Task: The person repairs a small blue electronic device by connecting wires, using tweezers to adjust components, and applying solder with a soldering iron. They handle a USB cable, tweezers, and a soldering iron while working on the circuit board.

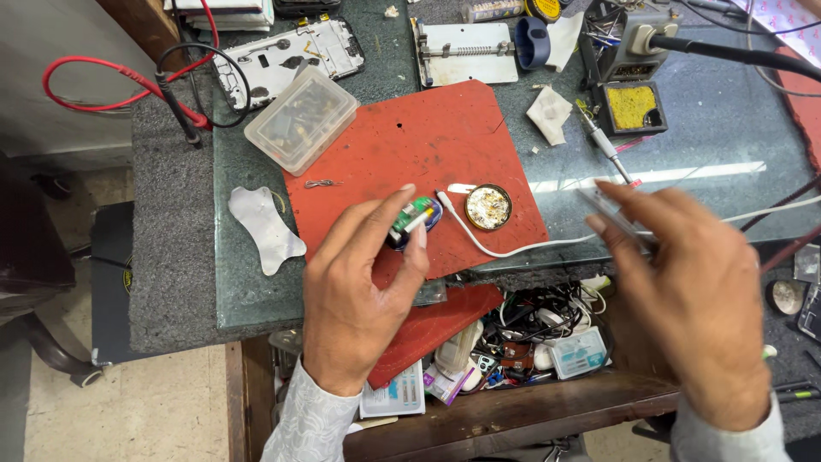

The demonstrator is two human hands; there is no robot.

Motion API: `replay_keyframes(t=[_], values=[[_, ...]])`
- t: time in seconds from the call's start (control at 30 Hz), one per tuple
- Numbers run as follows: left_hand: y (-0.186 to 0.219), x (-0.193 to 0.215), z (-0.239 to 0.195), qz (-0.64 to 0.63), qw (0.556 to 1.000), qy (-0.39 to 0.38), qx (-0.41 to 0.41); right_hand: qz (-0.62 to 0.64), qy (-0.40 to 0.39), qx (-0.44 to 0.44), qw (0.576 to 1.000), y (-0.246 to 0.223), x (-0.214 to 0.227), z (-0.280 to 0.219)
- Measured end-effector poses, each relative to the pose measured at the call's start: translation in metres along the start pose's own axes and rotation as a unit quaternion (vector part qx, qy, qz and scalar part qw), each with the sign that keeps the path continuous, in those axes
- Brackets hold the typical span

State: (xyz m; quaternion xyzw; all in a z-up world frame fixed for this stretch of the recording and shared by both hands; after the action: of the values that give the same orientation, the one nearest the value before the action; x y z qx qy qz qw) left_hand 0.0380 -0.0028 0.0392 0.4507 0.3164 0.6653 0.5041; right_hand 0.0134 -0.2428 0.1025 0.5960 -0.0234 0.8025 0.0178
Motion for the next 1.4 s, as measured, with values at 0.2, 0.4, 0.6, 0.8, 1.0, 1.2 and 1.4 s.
replay_keyframes(t=[0.2,0.4,0.6,0.8,1.0,1.2,1.4], values=[[-0.005,-0.001,0.005,0.066,0.997,-0.018,-0.022,0.057,-0.009,-0.018,0.998,0.012,-0.008,0.003],[-0.012,-0.001,0.007,0.049,0.998,-0.029,-0.001,0.085,0.006,0.058,0.995,0.008,-0.037,0.025],[-0.017,0.002,0.008,0.041,0.999,-0.035,0.0,0.05,-0.014,0.038,0.998,0.015,-0.057,0.036],[-0.019,0.005,0.011,0.014,0.999,-0.034,0.024,0.054,0.068,0.086,0.993,-0.003,-0.044,0.033],[-0.018,0.006,0.011,0.015,0.999,-0.025,0.016,0.107,0.054,0.098,0.988,-0.022,-0.037,0.034],[-0.018,0.006,0.013,0.021,0.999,-0.028,0.03,0.142,0.052,0.116,0.982,-0.035,-0.028,0.049],[-0.017,0.007,0.016,0.031,0.999,-0.029,0.031,0.167,0.04,0.133,0.976,-0.043,-0.027,0.056]])
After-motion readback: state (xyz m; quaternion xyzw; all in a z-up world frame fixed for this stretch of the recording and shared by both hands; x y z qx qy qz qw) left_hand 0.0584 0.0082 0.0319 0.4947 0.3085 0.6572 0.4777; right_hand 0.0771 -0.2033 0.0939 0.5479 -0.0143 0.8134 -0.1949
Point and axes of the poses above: each hand's wrist, its own z-axis towards the middle knuckle, its own x-axis out of the back of the hand, y = z × x, the point moved 5 cm from there along z, towards the middle knuckle, and after that the axes turned 10 degrees about -z, right-handed, at the moved point
